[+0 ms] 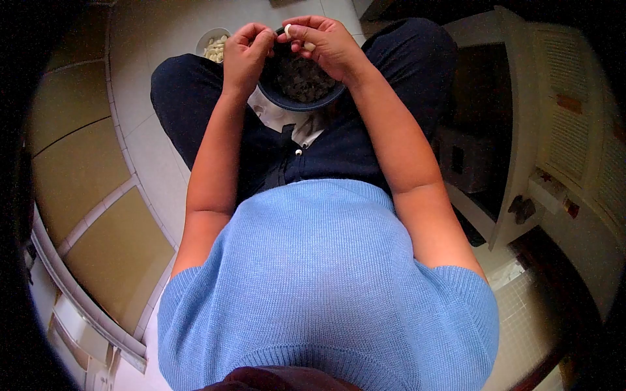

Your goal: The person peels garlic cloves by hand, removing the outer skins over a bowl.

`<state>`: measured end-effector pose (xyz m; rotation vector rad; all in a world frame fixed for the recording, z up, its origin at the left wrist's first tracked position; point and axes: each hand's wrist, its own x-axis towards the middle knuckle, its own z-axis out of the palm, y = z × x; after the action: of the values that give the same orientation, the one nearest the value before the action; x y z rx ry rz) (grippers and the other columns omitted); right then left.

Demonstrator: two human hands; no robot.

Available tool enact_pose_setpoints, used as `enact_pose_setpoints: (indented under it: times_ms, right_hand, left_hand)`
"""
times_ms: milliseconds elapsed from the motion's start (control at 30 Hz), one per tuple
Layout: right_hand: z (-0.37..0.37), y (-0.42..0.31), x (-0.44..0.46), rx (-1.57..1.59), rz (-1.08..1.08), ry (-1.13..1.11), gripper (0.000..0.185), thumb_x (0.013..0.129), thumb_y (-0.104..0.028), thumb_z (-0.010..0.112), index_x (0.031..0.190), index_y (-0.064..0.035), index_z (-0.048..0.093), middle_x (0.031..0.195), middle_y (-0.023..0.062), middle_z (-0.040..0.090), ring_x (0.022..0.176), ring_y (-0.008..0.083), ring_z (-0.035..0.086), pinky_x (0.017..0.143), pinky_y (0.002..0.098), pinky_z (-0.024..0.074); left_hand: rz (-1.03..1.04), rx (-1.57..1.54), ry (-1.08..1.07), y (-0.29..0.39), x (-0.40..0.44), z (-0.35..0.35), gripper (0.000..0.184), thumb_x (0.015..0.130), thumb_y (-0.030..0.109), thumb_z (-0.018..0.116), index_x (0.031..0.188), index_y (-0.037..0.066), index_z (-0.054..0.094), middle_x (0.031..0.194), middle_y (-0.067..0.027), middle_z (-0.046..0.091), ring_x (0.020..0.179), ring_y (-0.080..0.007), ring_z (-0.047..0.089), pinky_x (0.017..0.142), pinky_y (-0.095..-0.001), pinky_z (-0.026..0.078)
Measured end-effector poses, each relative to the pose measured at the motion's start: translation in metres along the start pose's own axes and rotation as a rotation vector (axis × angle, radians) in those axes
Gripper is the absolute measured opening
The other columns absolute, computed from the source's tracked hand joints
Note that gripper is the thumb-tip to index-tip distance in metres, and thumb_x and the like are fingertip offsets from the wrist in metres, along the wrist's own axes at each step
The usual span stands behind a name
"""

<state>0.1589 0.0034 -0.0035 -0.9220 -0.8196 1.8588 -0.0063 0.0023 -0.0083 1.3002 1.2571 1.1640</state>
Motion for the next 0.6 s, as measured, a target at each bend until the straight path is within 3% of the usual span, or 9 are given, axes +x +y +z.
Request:
enact_pose_setpoints:
  times_ms: [300, 367, 467, 600]
  right_hand:
    - [-0.003, 0.003, 0.001, 0.028, -0.006, -0.026, 0.023, 0.082, -0.013, 0.064, 0.102, -0.0021, 0.063, 0.084, 0.0034, 0.063, 0.066, 0.0071, 0.055, 0.054, 0.0153, 0.0423]
    - [-0.002, 0.003, 0.0, 0.0, -0.018, -0.01, 0.023, 0.082, -0.013, 0.065, 0.102, -0.0028, 0.063, 0.083, 0.0032, 0.063, 0.066, 0.007, 0.054, 0.056, 0.016, 0.043]
    - [-0.003, 0.002, 0.0, 0.02, -0.011, -0.01, 0.023, 0.081, -0.014, 0.066, 0.101, -0.0029, 0.063, 0.083, 0.0034, 0.063, 0.067, 0.0071, 0.054, 0.058, 0.0168, 0.0438]
    - [-0.004, 0.002, 0.0, 0.052, -0.005, -0.021, 0.022, 0.081, -0.014, 0.066, 0.1, -0.0028, 0.063, 0.083, 0.0035, 0.063, 0.068, 0.0074, 0.054, 0.061, 0.0176, 0.0449]
  left_hand:
    - [0.001, -0.033, -0.069, 0.002, -0.001, 0.003, 0.019, 0.08, 0.018, 0.065, 0.086, 0.0, 0.066, 0.07, -0.0005, 0.063, 0.061, -0.0034, 0.055, 0.055, -0.0178, 0.044]
    - [-0.023, -0.234, -0.059, 0.007, -0.003, 0.003, 0.017, 0.079, 0.013, 0.066, 0.091, 0.001, 0.066, 0.074, -0.0005, 0.063, 0.063, -0.0023, 0.054, 0.056, -0.0164, 0.043]
    - [0.036, -0.108, -0.123, 0.016, -0.005, -0.002, 0.016, 0.081, 0.012, 0.065, 0.093, 0.001, 0.064, 0.081, -0.0016, 0.064, 0.071, -0.004, 0.056, 0.062, -0.0167, 0.044]
    - [0.122, -0.018, -0.194, 0.012, -0.003, -0.004, 0.016, 0.079, 0.008, 0.067, 0.093, 0.0, 0.064, 0.081, 0.0003, 0.063, 0.069, -0.0023, 0.054, 0.062, -0.0151, 0.043]
